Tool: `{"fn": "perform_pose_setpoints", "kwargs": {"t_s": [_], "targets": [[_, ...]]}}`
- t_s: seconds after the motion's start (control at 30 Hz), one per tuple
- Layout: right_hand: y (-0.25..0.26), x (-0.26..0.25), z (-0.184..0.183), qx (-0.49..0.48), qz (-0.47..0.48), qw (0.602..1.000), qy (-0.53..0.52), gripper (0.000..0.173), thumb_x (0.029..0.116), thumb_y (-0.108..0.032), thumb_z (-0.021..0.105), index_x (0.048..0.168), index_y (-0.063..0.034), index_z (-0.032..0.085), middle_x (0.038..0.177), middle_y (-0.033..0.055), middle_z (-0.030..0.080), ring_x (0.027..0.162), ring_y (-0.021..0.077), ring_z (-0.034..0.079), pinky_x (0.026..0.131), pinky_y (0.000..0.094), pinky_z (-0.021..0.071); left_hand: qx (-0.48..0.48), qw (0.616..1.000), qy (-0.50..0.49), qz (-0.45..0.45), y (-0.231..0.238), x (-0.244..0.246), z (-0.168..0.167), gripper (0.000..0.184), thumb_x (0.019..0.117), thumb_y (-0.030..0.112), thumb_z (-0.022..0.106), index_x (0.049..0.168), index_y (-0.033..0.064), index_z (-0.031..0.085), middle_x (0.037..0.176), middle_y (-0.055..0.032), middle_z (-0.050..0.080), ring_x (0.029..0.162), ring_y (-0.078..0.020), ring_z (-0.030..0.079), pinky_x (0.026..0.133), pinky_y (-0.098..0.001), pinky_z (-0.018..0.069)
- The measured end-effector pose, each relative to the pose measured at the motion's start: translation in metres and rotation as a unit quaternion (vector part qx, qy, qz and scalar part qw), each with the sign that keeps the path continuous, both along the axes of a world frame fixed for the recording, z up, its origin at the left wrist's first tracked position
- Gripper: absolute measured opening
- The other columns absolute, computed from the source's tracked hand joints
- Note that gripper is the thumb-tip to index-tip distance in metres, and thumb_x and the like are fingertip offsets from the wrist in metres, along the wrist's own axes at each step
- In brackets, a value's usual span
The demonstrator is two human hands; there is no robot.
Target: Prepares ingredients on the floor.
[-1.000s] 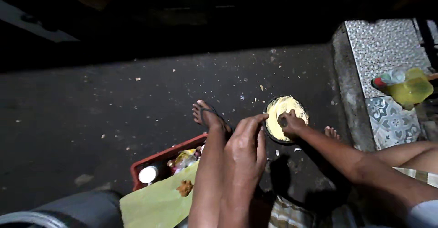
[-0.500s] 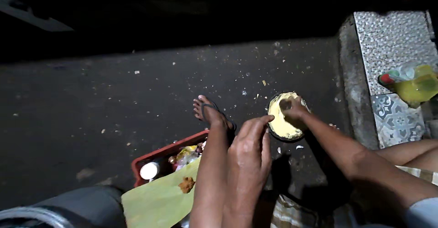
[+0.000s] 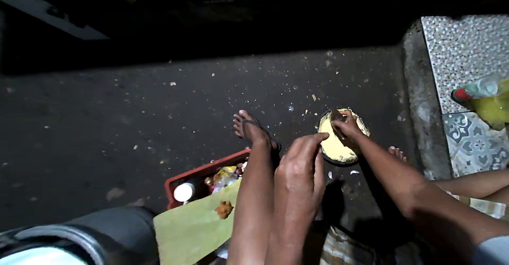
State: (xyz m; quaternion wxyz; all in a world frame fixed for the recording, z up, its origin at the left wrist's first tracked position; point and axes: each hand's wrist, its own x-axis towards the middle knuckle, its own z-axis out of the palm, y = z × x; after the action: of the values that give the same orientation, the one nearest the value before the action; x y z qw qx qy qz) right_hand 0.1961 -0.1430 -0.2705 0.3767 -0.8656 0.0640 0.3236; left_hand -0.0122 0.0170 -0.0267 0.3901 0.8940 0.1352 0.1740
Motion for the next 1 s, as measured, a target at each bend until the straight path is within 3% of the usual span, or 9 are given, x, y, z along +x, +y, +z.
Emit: {"fn": "perform_pose_setpoints", "kwargs": {"t_s": [0.1,0.23,0.3,0.43,0.5,0.63,0.77,0.87,1.0], "targets": [[0.007,-0.024,0.012,-0.094,0.175,0.979,-0.041,0.07,0.0792,-0.031,0.087,0.141,-0.0197,0.056,0.149,0.0299,0.043,0.112,0.0507,0.061,0.085,0.0668,0.0548,-0.008,1.0,0.002,-0.003,-0.001,-0.002,0.001,0.027,0.101,0.012,0.051,0.117,0.0089,0.073,0.107,-0.0041,0.073,0.093,-0.0095,0.069,0.082,-0.0268,0.0573],[-0.014,-0.048,0.014,-0.203,0.419,0.883,-0.068,0.058,0.089,-0.029,0.075,0.143,-0.0232,0.057,0.157,0.0209,0.04,0.105,0.0425,0.067,0.085,0.0605,0.0563,-0.008,1.0,0.004,0.002,0.001,-0.006,0.002,0.028,0.1007,0.012,0.05,0.116,0.0084,0.073,0.106,-0.004,0.074,0.096,-0.0092,0.069,0.084,-0.0256,0.0571],[-0.013,-0.044,0.012,-0.202,0.353,0.91,-0.08,0.056,0.0902,-0.031,0.075,0.143,-0.0217,0.058,0.156,0.0206,0.041,0.107,0.0424,0.066,0.085,0.0592,0.0566,-0.006,1.0,-0.001,0.006,0.004,-0.008,0.002,0.027,0.1004,0.011,0.051,0.116,0.0067,0.073,0.105,-0.0055,0.073,0.096,-0.0092,0.069,0.085,-0.0252,0.0571],[0.017,-0.039,0.017,-0.156,0.113,0.981,-0.036,0.073,0.0773,-0.034,0.086,0.143,-0.023,0.055,0.15,0.0292,0.04,0.119,0.0517,0.056,0.086,0.0658,0.0547,-0.018,1.0,-0.006,-0.007,-0.001,-0.008,0.0,0.027,0.102,0.012,0.051,0.118,0.007,0.072,0.11,-0.0049,0.072,0.098,-0.0078,0.069,0.087,-0.0244,0.0574],[0.027,-0.041,0.028,-0.148,0.164,0.975,-0.016,0.071,0.0803,-0.031,0.086,0.143,-0.0201,0.054,0.152,0.0313,0.039,0.115,0.0532,0.059,0.087,0.0666,0.0537,-0.016,1.0,-0.018,-0.008,0.002,-0.006,0.001,0.027,0.1009,0.011,0.052,0.117,0.0066,0.072,0.108,-0.005,0.073,0.097,-0.0069,0.069,0.087,-0.0232,0.057],[0.009,-0.052,0.022,-0.203,0.442,0.871,-0.064,0.065,0.088,-0.02,0.077,0.148,-0.021,0.052,0.158,0.0233,0.036,0.102,0.0467,0.066,0.082,0.0635,0.056,-0.01,1.0,-0.023,0.0,0.012,-0.011,-0.003,0.028,0.1019,0.012,0.05,0.118,0.0065,0.072,0.107,-0.0045,0.073,0.094,-0.0055,0.069,0.085,-0.023,0.0574],[-0.01,-0.023,0.026,-0.223,0.337,0.913,-0.056,0.066,0.0851,-0.022,0.081,0.145,-0.0205,0.054,0.155,0.025,0.04,0.102,0.0479,0.067,0.082,0.0644,0.0565,0.006,1.0,-0.016,0.015,0.019,-0.015,-0.004,0.028,0.1026,0.013,0.049,0.121,0.0079,0.07,0.108,-0.0034,0.073,0.097,-0.0047,0.069,0.085,-0.0232,0.0572],[-0.032,0.004,0.031,-0.139,0.199,0.97,0.014,0.068,0.0824,-0.032,0.086,0.14,-0.016,0.054,0.153,0.0304,0.04,0.119,0.0492,0.059,0.092,0.0682,0.0514,0.016,1.0,-0.016,0.007,0.023,-0.013,-0.008,0.03,0.1027,0.015,0.048,0.123,0.0093,0.07,0.109,-0.0038,0.073,0.094,-0.0074,0.069,0.083,-0.0278,0.058],[-0.046,-0.016,0.05,-0.158,0.251,0.954,-0.037,0.067,0.085,-0.031,0.081,0.145,-0.0206,0.053,0.156,0.0236,0.039,0.116,0.0468,0.062,0.092,0.0669,0.0528,0.036,0.999,-0.031,-0.005,0.026,-0.007,-0.014,0.031,0.1027,0.014,0.047,0.122,0.0044,0.069,0.109,-0.0101,0.073,0.092,-0.0136,0.071,0.083,-0.0324,0.0584]]}}
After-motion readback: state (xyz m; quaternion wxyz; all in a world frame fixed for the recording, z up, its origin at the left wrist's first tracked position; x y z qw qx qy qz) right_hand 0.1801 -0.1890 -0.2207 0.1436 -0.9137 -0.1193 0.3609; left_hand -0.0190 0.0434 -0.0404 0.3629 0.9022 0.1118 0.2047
